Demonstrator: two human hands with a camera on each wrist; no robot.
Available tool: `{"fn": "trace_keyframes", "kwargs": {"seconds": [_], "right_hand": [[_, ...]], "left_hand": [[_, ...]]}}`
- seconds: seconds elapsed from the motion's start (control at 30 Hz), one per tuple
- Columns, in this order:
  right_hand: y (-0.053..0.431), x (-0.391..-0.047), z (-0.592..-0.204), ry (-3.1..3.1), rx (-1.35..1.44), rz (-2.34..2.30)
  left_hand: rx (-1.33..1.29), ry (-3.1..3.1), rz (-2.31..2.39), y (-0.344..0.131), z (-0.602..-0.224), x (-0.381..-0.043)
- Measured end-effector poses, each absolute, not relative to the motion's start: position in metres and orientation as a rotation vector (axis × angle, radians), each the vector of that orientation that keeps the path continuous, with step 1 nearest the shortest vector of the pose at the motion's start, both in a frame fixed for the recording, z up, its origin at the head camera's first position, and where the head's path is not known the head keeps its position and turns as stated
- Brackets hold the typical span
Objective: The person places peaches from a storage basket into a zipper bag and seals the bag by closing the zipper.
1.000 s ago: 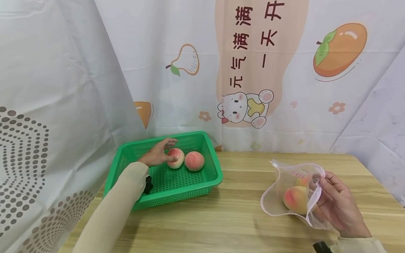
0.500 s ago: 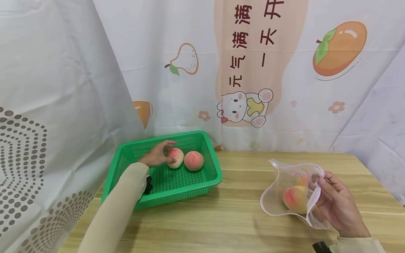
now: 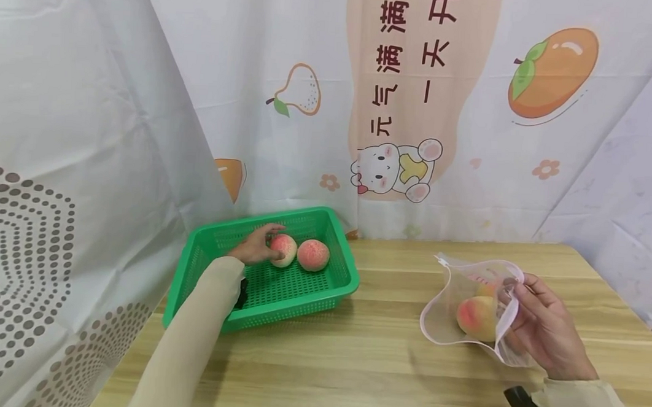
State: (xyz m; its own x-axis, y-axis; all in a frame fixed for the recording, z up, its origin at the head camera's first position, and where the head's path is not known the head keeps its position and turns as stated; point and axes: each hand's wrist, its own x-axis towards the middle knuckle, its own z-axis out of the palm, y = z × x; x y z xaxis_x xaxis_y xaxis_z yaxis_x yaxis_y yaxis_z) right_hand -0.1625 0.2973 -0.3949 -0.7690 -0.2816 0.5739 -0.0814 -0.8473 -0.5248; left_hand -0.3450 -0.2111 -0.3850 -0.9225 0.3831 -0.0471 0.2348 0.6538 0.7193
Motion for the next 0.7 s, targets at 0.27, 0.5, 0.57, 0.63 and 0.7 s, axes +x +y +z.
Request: {"fn": "trace_keyframes", "kwargs": {"seconds": [0.27, 0.5, 0.57, 0.63, 0.7], "right_hand": [[0.2987, -0.1632, -0.3968, 0.83, -1.02, -2.739], [0.2984, -0.1625, -0.3979, 0.842, -1.004, -2.752], [0.2988, -0.1625, -0.3986, 0.847, -1.006, -2.757], [0.2989, -0.1625, -0.3994, 0.847, -0.999, -2.767], [0.2986, -0.1625, -0.4002, 0.844, -0.986, -2.779]], "left_hand": [[0.451, 2.698, 1.053, -0.208, -0.3866, -0.3488], [0.45, 2.702, 0.994, -0.2083, -0.3913, -0.354], [0.443, 2.696, 0.99, -0.2072, -0.3909, -0.3544], [0.441, 2.689, 0.99, -0.206, -0.3906, -0.3549], [0.443, 2.684, 0.986, -0.2042, -0.3907, -0.3552]]}}
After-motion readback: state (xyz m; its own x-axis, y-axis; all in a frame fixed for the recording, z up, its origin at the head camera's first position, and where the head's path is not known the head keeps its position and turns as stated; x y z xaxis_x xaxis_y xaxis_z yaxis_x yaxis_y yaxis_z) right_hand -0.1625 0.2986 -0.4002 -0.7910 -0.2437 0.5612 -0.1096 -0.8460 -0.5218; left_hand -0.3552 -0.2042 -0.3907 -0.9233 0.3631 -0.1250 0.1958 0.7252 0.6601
